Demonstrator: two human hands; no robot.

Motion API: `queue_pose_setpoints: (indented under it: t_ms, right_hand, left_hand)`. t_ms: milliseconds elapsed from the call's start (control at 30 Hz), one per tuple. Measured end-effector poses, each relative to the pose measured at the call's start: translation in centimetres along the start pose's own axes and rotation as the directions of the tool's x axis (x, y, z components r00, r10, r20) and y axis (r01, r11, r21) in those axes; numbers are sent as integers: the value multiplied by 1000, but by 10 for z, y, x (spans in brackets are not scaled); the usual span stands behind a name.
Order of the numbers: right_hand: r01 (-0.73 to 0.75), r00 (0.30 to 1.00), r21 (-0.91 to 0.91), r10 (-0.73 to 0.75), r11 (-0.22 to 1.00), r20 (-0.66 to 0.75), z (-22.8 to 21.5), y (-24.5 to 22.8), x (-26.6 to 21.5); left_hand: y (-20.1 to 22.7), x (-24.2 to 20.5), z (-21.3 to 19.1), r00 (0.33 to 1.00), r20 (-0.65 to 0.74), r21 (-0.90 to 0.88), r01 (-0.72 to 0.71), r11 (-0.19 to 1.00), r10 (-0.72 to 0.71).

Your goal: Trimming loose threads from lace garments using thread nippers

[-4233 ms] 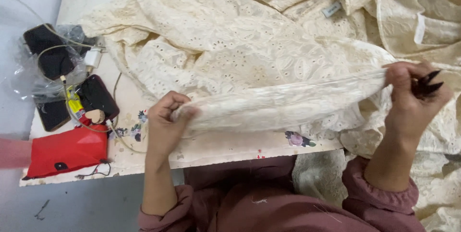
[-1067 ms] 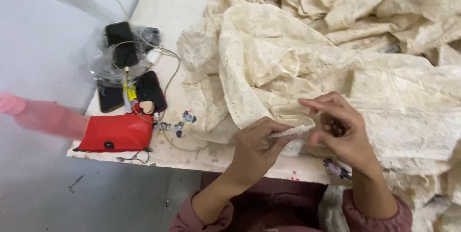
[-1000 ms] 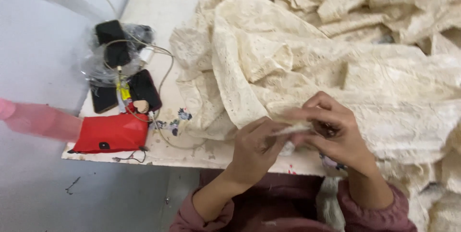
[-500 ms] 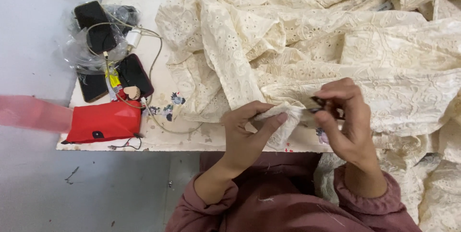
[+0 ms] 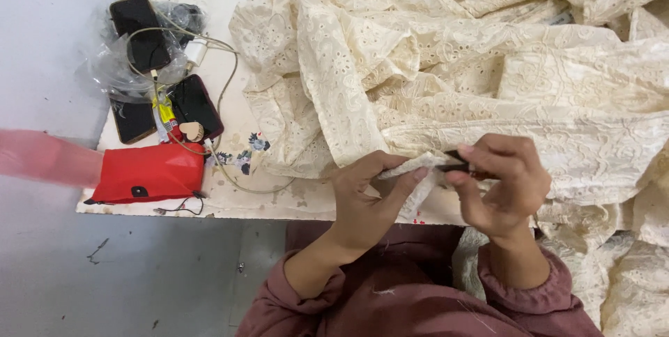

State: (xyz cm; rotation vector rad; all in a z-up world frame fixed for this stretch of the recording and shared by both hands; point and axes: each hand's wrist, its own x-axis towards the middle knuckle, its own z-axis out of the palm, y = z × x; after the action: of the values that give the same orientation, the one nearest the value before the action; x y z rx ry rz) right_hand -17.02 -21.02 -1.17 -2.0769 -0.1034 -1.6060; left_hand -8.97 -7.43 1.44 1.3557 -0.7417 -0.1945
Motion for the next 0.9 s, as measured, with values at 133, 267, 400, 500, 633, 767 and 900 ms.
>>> queue_pose_setpoints:
  t_ms: [133,267,400,500,633,767,900]
  right_hand:
    - [99,994,-109,-103,989,-29,8,-8,6]
    - [137,978,-91,-150,986,-148,2,24,-21]
    - [122,987,11,-121,992,-104,1,14,-14]
    - [62,995,-66,-67,996,-73,10,8,-14]
    - [23,1000,195,-22,980,-10,3,11,5]
    - [52,988,89,-39,995,-148,-22,20,-32]
    - [-63,991,-169,81,984,105,4,-20,4]
  left_hand:
    - [2,-1,1,990,6,70,-143,987,143]
    - [0,-1,-1,981,0,87,-195,977,195]
    - [-2,-1,-1,979,-14,67,-201,977,203]
    - [11,3,-1,974,139,40,-188,981,181]
    - [18,4,-5,974,221,-81,-22,996,40]
    - [10,5,-7,977,212,-14,1,1000,2]
    - [11,5,-3,948,286,42,-155,987,137]
